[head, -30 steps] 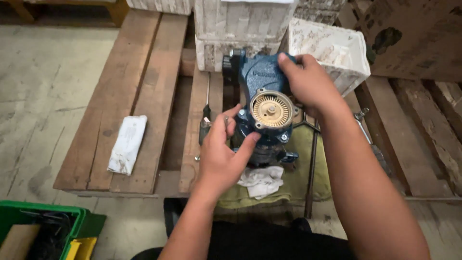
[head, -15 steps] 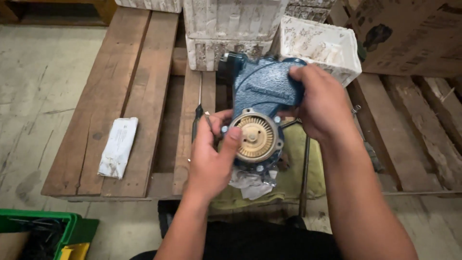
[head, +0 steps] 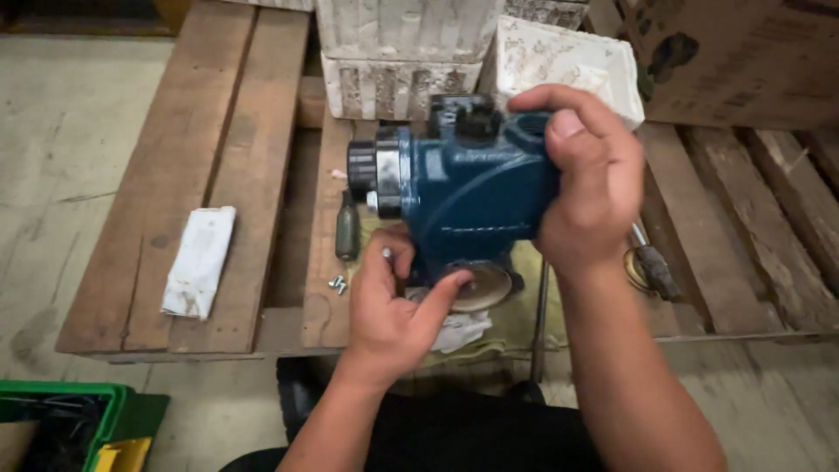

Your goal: Reassembling a water pump by installing internal gears and using tools to secure the housing and components.

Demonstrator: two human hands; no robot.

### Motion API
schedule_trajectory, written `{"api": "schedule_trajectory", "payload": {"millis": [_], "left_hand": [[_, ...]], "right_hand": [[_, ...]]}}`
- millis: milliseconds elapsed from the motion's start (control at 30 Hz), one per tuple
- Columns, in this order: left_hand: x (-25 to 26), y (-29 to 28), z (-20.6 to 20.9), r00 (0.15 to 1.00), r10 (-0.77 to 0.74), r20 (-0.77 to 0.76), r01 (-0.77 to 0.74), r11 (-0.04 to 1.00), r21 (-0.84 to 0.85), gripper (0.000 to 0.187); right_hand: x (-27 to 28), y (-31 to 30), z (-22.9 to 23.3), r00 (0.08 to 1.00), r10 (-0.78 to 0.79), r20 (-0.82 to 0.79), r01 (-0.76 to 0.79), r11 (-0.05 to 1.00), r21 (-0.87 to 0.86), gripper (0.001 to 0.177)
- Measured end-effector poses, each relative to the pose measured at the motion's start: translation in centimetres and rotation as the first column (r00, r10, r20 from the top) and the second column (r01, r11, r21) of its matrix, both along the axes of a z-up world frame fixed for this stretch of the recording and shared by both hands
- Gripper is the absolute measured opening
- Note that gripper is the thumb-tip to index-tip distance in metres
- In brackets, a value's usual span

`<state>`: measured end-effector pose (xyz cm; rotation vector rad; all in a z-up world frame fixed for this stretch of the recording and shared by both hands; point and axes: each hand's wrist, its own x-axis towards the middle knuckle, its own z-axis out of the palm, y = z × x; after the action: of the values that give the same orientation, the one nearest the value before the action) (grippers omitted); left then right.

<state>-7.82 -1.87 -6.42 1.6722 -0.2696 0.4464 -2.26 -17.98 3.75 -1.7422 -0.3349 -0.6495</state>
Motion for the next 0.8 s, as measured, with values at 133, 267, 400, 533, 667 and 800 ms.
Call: {"api": "schedule_trajectory", "payload": {"millis": [133,267,400,533,667,800], "left_hand": [[1.6,-0.5,-4.8,0.998,0.047,-0.032,-0.044,0.996,0.071,0.041],[2.2,-0.8,-3.6,0.975,0.075,0.210,-0.090,0.994,0.062,0.033],[2.4,-1.6,-4.2,0.954,0.064,0.293,-0.106,0.985,0.133,0.019],[3.0,-1.8,-3.3,0.883,0.088,0.461,-0.180,0.971,0.160,0.019],[3.4,-1.2,-3.5,0.840,0.035,0.542,-0.164,0.968,0.191,0.018],[3.0,-1.0,-2.1,0.824,-0.043,0.565,-0.111,0.966,0.235,0.018]], "right_hand": [[1.5,-0.5,-3.3,0.990,0.108,0.086,-0.110,0.994,0.010,0.063],[3.3,-1.3,-5.4,0.961,0.100,0.257,-0.093,0.995,-0.037,0.066],[3.7,-2.5,-7.4,0.965,0.132,0.228,-0.133,0.991,-0.011,0.057],[3.9,-3.5,-8.7,0.964,0.135,0.229,-0.141,0.990,0.010,0.057],[4.0,-3.9,-9.3,0.960,0.164,0.228,-0.175,0.984,0.027,0.060],[2.7,-4.1,-9.1,0.968,0.129,0.217,-0.127,0.992,-0.024,0.064]]}}
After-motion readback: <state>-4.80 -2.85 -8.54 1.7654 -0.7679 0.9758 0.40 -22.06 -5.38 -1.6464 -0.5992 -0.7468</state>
